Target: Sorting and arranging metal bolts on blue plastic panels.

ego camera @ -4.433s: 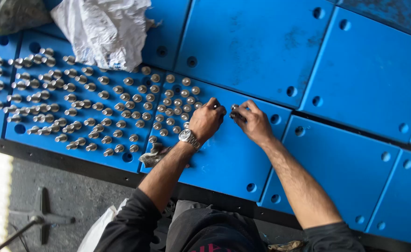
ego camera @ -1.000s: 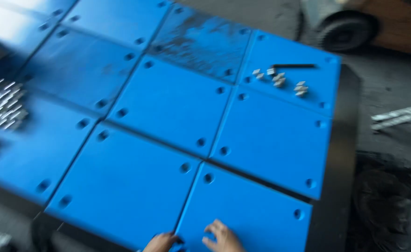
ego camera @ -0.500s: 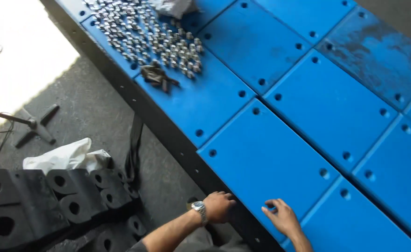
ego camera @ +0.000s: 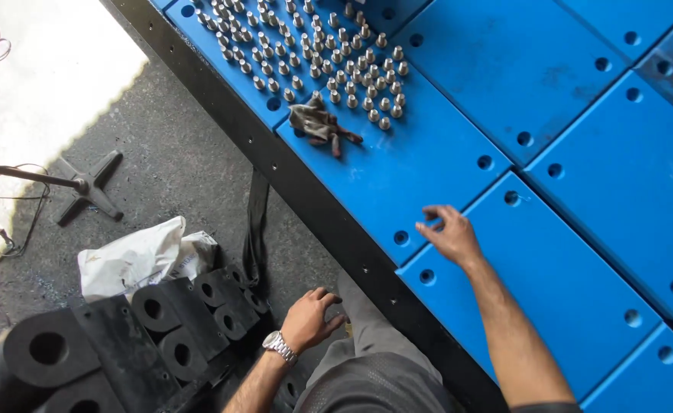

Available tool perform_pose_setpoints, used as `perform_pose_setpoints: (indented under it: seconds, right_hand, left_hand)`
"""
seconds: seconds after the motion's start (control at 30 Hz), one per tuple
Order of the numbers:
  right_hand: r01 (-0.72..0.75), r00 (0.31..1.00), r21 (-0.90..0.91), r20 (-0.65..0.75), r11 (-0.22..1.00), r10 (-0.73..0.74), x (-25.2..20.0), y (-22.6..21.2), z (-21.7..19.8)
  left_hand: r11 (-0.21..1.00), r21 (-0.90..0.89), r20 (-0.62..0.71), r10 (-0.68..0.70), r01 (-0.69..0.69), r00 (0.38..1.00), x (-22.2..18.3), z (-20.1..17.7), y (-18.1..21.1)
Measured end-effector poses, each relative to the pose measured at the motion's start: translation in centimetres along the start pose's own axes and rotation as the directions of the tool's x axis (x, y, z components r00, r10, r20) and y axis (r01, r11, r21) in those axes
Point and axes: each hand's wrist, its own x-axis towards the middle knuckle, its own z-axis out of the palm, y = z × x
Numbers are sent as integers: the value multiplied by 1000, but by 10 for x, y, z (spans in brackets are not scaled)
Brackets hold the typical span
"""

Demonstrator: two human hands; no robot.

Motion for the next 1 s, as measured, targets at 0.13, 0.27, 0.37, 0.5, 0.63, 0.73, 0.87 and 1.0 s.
perform_pose_setpoints:
  seconds: [0.13, 0.27, 0.37, 0.5, 0.63, 0.73, 0.87, 1.0]
  right_hand:
    - [80, 995, -28, -62, 996, -82, 103, -23, -2]
    - [172, 970, -113, -153, 979, -188, 196, -44, -14]
    - [171, 965, -66, -189, 983, -181, 241, -55, -13]
    - [139, 973, -125, -166, 982, -159, 263, -100, -27]
    - [-39, 986, -202, -169, 979, 5, 291, -89, -10]
    - [-109, 979, -212, -193, 971, 68, 299, -97, -5]
    - [-175, 984, -283, -91, 943, 155, 304, -107, -3]
    - [-119, 986, -289, -143, 950, 80, 302, -107, 6]
  left_hand:
    - [998, -57, 9, -27, 27, 1000, 35, -20, -23]
    - [999, -16, -3, 46, -46, 999, 82, -59, -25]
    - [997, -31, -25, 71, -71, 997, 117, -95, -23]
    - [991, -59, -82, 115, -120, 990, 160, -127, -22]
    - [965, -122, -75, 226, -234, 971, 198, -139, -30]
    - [940, -167, -19, 299, -298, 954, 228, -155, -37]
    - [902, -180, 75, 410, -392, 909, 268, -168, -52]
    - [906, -192, 171, 408, -376, 897, 294, -180, -67]
